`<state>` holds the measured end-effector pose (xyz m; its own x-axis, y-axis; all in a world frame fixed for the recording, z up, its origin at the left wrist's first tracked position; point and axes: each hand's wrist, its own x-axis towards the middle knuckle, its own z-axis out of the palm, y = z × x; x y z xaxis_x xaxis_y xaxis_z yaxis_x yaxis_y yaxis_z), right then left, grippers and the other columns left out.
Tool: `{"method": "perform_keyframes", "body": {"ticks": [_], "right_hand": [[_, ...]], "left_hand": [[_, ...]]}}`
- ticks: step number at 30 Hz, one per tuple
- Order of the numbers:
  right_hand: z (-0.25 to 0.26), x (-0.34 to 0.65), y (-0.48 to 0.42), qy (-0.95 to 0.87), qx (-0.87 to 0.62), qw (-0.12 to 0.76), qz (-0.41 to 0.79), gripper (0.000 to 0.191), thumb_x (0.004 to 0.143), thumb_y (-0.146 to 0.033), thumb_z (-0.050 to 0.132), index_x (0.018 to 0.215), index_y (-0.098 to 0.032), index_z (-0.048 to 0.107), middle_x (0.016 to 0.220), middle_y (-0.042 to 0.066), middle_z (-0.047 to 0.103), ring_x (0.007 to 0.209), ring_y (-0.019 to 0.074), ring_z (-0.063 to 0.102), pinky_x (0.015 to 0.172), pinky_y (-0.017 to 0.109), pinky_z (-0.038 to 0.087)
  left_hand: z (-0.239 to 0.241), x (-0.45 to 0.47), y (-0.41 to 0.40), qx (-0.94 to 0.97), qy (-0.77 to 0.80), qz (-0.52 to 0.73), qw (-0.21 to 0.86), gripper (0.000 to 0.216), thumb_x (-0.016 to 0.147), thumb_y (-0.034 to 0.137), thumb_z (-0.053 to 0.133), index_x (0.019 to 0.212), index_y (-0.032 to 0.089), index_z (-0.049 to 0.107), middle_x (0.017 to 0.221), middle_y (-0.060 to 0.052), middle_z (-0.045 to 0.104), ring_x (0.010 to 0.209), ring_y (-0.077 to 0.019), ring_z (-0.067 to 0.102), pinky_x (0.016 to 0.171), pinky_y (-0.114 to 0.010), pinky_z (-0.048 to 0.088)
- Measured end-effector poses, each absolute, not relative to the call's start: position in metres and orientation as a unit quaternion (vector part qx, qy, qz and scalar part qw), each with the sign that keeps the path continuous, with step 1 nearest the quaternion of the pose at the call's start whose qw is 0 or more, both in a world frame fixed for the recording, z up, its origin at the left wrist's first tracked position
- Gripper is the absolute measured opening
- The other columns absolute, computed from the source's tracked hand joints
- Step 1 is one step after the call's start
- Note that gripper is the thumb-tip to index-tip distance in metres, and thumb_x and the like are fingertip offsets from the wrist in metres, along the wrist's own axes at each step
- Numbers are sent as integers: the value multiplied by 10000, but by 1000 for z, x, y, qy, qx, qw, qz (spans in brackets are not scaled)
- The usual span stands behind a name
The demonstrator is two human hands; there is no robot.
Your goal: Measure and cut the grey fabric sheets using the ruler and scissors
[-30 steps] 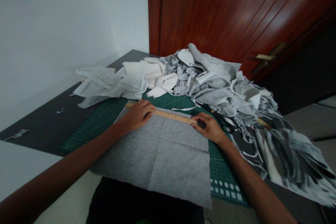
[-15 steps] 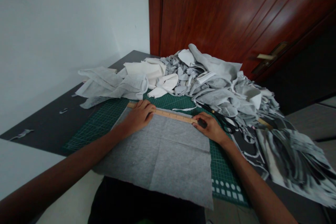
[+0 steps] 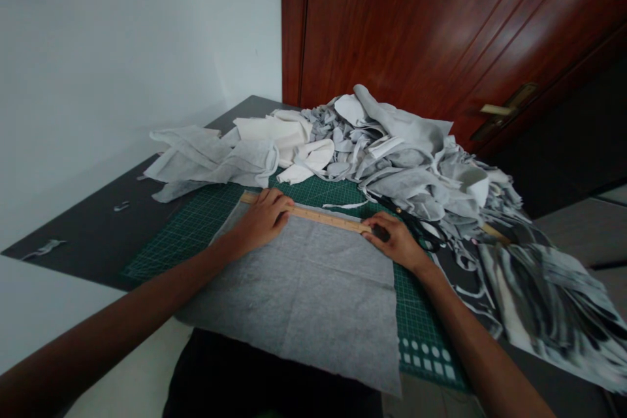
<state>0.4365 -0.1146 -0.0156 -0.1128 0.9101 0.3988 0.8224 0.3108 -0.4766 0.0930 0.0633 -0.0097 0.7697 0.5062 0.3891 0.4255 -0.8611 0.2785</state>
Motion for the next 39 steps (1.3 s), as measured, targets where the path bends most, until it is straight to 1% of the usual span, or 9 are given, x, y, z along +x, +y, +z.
{"method": "perform_keyframes", "body": {"ticks": [3, 6, 12, 17, 23, 27, 33, 39], "right_hand": [[-20, 437, -114, -746, -579, 324, 53, 233, 1009, -430, 676, 1138, -251, 753, 1042, 91, 740, 943, 262, 721, 846, 426, 596], [-21, 436, -113, -751, -578, 316, 42, 242, 1013, -445, 677, 1157, -267, 756, 1077, 94, 759, 997, 280, 730, 887, 453, 578], [-22, 431, -114, -753, -579, 311, 26, 246, 1022, -446, 670, 1167, -263, 747, 1109, 95, 761, 1035, 284, 730, 883, 451, 556], [-24, 432, -112, -746, -585, 319, 24, 217, 1018, -421, 680, 1152, -264, 747, 1104, 90, 753, 1019, 279, 730, 886, 445, 561], [-22, 432, -111, -738, -588, 327, 52, 190, 1010, -356, 692, 1151, -248, 758, 1079, 89, 737, 973, 257, 730, 873, 403, 591], [-21, 432, -110, -736, -588, 330, 55, 197, 998, -362, 706, 1144, -240, 761, 1067, 86, 740, 950, 254, 734, 848, 391, 592], [-19, 430, -111, -731, -585, 347, 62, 199, 994, -379, 702, 1118, -238, 766, 1040, 87, 737, 898, 249, 732, 815, 396, 604], [-18, 429, -112, -729, -588, 344, 67, 201, 994, -383, 694, 1119, -241, 763, 1044, 91, 740, 920, 259, 735, 827, 406, 610]], "left_hand": [[-9, 93, 62, 939, 239, 233, 89, 241, 1002, 192, 473, 1162, 199, 654, 1145, -97, 581, 1156, -295, 513, 1075, -494, 449], [-7, 95, 59, 941, 229, 228, 98, 261, 994, 162, 457, 1164, 193, 653, 1139, -101, 580, 1135, -290, 520, 1044, -479, 467], [-6, 97, 57, 943, 222, 220, 112, 296, 1020, 166, 427, 1202, 197, 658, 1150, -104, 580, 1143, -293, 521, 1041, -491, 467], [-7, 97, 58, 945, 216, 220, 111, 306, 1029, 171, 418, 1212, 199, 661, 1163, -104, 583, 1145, -290, 525, 1049, -487, 466], [-5, 96, 58, 948, 227, 208, 83, 284, 1020, 192, 454, 1213, 183, 662, 1176, -116, 597, 1141, -297, 537, 1036, -485, 472], [-2, 95, 58, 946, 240, 206, 70, 282, 1020, 203, 476, 1218, 180, 676, 1165, -112, 599, 1137, -292, 538, 1034, -469, 470], [-5, 95, 62, 943, 234, 219, 93, 285, 1015, 185, 483, 1212, 189, 688, 1156, -101, 594, 1150, -281, 530, 1049, -449, 457], [-8, 97, 63, 941, 233, 223, 102, 290, 1016, 184, 473, 1206, 174, 692, 1151, -109, 594, 1138, -289, 518, 1045, -466, 458]]}}
